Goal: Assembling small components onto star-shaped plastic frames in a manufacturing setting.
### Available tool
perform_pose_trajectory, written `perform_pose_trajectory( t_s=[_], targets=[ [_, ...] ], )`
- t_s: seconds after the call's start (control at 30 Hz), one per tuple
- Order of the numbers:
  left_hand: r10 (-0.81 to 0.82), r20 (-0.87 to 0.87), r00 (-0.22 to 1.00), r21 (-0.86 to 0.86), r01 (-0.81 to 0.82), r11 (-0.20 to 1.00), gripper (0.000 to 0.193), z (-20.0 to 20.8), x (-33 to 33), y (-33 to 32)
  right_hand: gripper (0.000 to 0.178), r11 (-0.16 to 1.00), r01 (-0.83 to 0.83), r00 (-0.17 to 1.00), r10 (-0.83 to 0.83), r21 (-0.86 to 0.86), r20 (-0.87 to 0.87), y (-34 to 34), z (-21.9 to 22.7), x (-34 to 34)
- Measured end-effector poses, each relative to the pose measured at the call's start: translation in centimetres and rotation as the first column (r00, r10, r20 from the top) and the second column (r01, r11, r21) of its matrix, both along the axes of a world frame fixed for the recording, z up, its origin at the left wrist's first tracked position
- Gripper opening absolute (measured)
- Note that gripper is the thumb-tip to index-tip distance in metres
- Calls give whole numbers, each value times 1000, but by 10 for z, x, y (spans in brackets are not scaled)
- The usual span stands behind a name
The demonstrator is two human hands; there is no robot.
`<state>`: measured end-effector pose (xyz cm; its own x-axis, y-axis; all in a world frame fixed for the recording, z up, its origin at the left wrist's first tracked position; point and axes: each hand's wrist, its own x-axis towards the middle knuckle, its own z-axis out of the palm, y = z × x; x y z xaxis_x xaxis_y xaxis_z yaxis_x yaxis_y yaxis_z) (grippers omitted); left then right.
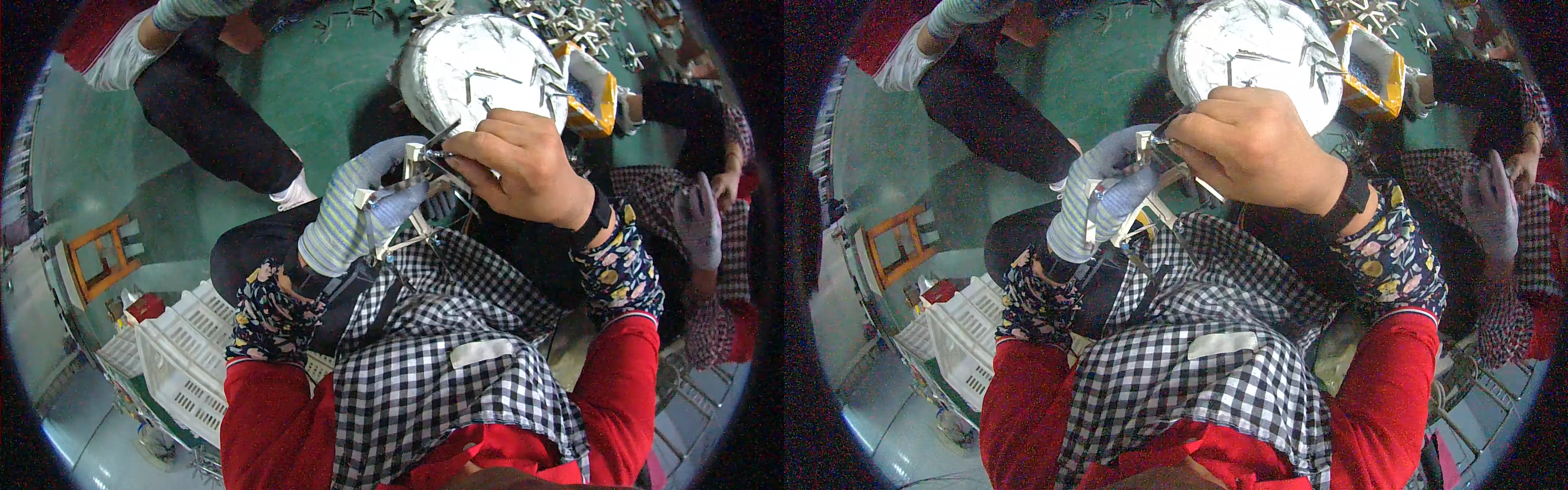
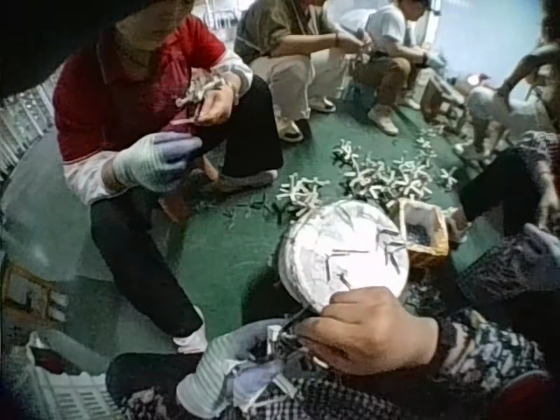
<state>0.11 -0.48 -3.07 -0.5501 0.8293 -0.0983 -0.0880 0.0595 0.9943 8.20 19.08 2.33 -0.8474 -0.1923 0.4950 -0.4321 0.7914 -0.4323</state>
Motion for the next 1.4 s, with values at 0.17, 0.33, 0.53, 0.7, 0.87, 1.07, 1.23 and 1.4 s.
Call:
perform_pose_trajectory(
  t_s=[0.17, 0.33, 0.53, 0.7, 0.87, 1.07, 1.23, 1.4],
  targets=[
    [-5, 150, 989, 5, 4, 1000, 37, 11, 0, 6, 17, 986, 11, 1000, -9, 167, -14, 5, 3, 2],
    [-141, 422, 895, -126, 212, 969, 41, 29, -10, 8, 17, 937, -8, 1000, -1, 350, 26, 3, 0, 10],
    [-186, 89, 979, -233, 202, 951, 28, 37, -3, -1, 16, 909, -82, 994, 47, 408, 96, -9, -19, 6],
    [-199, -112, 973, -239, 168, 956, 31, 36, 3, 0, 18, 969, -89, 977, 40, 229, 208, -11, -34, 13],
    [-158, -259, 953, -275, 84, 958, 33, 12, 5, -3, 14, 996, 26, 926, 8, -83, 377, -15, -43, 13],
    [-335, -793, 508, -404, -28, 915, 50, -1, 6, -12, 22, 717, 443, 521, 282, -538, 806, -18, -48, 10],
    [-180, -453, 873, -332, 22, 943, 38, -10, 13, -3, 23, 990, 88, 775, 0, -109, 632, -13, -49, 2],
    [-94, -43, 995, -179, 85, 980, 26, 20, 9, 4, 18, 995, -53, 881, 7, 84, 473, -6, -23, 11]
  ],
)
